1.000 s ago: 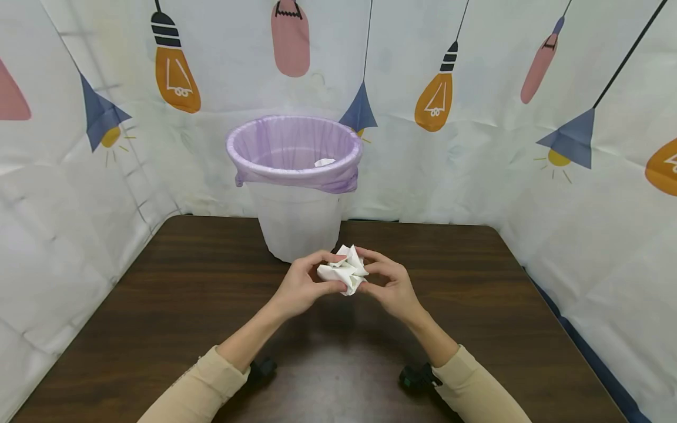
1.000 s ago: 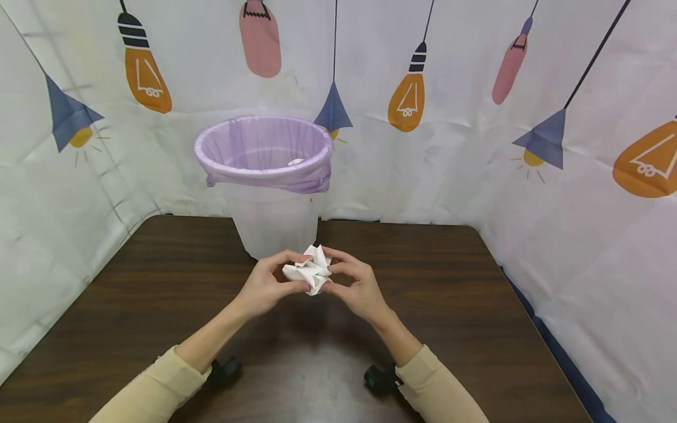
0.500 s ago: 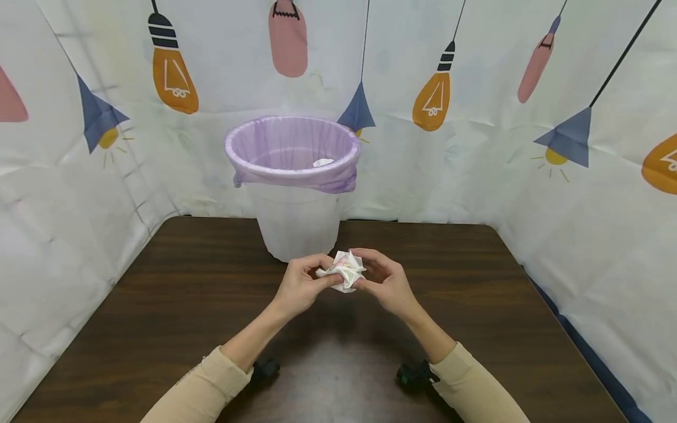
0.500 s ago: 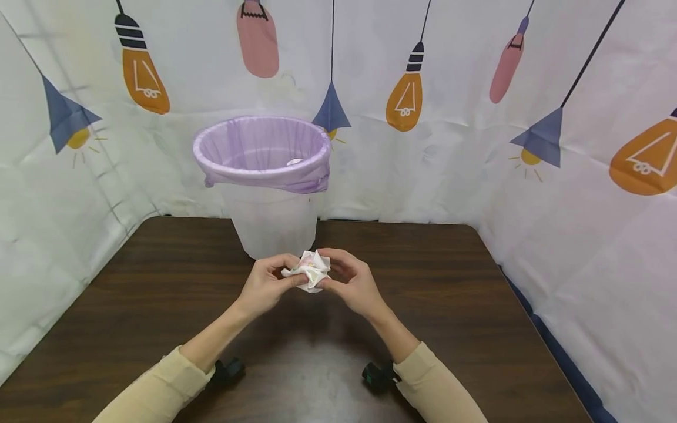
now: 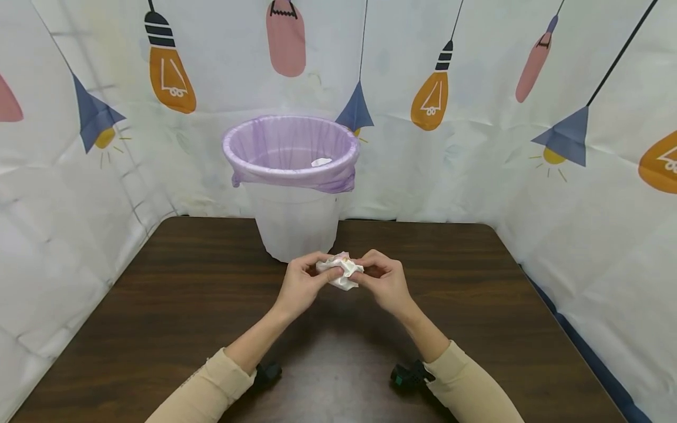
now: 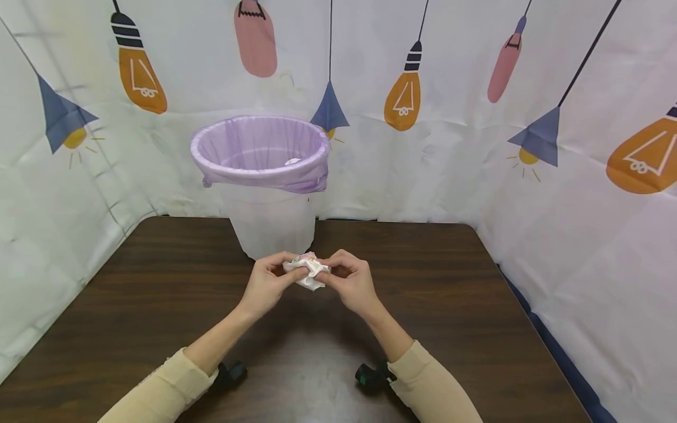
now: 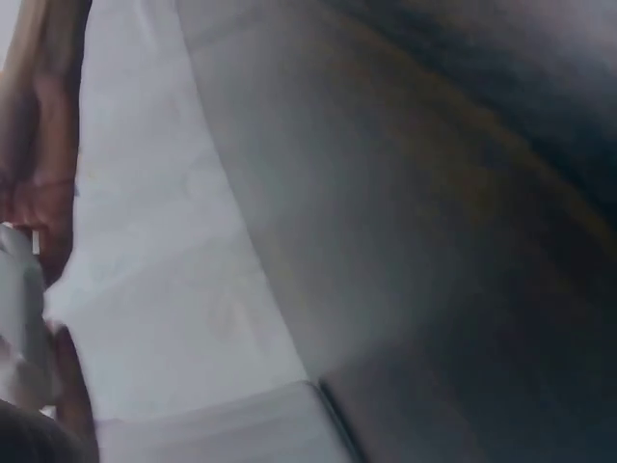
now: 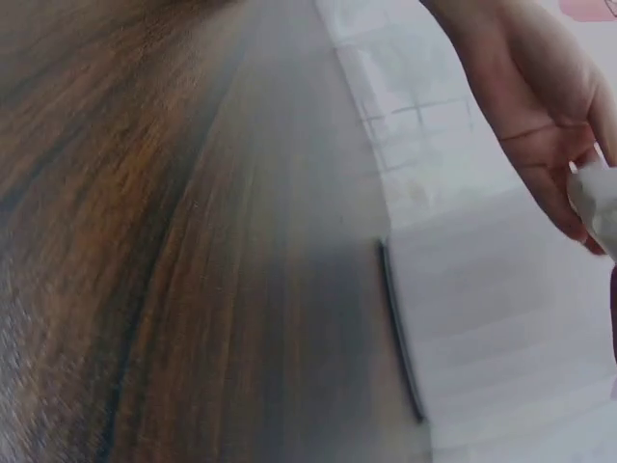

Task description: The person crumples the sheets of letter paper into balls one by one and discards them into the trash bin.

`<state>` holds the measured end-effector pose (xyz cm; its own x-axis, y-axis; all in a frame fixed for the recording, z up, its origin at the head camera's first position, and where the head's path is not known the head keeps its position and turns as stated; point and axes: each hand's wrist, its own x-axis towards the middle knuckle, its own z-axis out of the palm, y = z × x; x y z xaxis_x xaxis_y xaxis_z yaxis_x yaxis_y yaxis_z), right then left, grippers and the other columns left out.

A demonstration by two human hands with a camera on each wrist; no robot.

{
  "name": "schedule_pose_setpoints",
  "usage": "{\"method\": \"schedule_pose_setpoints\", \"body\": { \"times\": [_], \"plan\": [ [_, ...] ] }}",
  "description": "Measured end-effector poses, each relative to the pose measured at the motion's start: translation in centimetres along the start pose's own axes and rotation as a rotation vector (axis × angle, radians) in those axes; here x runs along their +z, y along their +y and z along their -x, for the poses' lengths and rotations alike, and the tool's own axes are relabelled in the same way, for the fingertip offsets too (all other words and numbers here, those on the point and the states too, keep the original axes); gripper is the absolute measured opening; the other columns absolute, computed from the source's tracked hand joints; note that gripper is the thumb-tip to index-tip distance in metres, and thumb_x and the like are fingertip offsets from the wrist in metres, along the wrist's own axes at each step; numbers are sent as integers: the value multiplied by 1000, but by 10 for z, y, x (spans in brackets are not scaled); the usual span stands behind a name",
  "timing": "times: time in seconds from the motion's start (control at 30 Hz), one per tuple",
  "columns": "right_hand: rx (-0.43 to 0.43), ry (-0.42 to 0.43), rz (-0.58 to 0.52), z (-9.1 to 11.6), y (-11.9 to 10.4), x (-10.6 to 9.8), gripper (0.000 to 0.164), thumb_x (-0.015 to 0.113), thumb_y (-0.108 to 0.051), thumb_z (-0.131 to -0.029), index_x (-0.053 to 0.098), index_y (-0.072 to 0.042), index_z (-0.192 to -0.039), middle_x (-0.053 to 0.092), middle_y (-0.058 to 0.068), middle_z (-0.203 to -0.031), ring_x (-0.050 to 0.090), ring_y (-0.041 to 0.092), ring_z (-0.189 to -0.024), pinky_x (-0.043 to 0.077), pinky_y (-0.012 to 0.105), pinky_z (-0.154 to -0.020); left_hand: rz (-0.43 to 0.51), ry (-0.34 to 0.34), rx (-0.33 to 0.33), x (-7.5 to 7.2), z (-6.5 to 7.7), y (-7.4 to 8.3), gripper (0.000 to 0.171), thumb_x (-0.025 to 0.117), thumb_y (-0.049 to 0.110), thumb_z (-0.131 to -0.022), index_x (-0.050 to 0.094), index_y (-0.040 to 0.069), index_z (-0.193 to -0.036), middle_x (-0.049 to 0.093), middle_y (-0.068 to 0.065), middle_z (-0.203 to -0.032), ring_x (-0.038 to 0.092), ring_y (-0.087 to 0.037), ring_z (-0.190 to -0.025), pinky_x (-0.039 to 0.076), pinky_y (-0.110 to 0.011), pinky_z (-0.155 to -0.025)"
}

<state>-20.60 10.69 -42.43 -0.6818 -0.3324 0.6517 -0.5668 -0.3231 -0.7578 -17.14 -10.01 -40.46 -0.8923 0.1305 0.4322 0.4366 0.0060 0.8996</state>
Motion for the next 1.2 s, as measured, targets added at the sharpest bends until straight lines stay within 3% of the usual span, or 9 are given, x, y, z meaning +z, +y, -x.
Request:
{"method": "schedule_pose_setpoints", "body": {
  "times": [0.13,0.23,0.33,0.57,0.8,1.0,1.2],
  "plan": [
    [12,68,21,-3,3,-1,23,77,11,-84,67,20,-103,67,8,-96,69,17,-88,59,25,-72,-146,105,29,3,3,1,37,83,18,-90,71,13,-126,65,-1,-130,61,-22,-112,56,-37,-88],
    [22,116,54,-6,4,-4,23,77,13,-83,67,19,-103,67,7,-96,69,17,-87,59,25,-73,-251,182,77,8,9,3,45,85,21,-88,67,14,-129,59,-5,-127,57,-29,-111,53,-45,-93],
    [21,147,82,-8,3,-7,23,77,14,-82,68,19,-103,66,8,-95,69,16,-84,59,25,-72,-283,192,104,11,12,6,52,86,21,-87,65,13,-134,60,-6,-126,59,-32,-111,53,-46,-95],
    [25,174,98,-11,1,-4,23,79,13,-81,70,18,-102,67,7,-94,69,15,-82,60,26,-70,-189,146,81,14,9,11,62,84,12,-87,59,6,-144,58,-10,-141,55,-29,-131,49,-42,-104],
    [0,127,66,-10,1,1,19,80,11,-80,70,16,-95,69,7,-90,68,15,-81,58,24,-66,-25,129,34,8,1,6,55,81,-5,-84,64,1,-137,62,-13,-135,58,-30,-126,52,-34,-97],
    [-9,35,14,-16,1,-4,21,83,-1,-82,72,13,-93,70,5,-87,64,16,-78,58,27,-68,72,49,-19,0,-5,8,52,82,-7,-83,68,3,-133,61,-10,-133,57,-31,-125,53,-33,-97],
    [4,-65,-6,-23,-1,-10,24,84,-5,-83,70,14,-88,70,5,-85,59,15,-73,54,24,-63,119,-44,-19,-3,-9,8,49,79,-9,-86,67,1,-132,61,-11,-134,55,-27,-125,51,-37,-101]
  ]
}}
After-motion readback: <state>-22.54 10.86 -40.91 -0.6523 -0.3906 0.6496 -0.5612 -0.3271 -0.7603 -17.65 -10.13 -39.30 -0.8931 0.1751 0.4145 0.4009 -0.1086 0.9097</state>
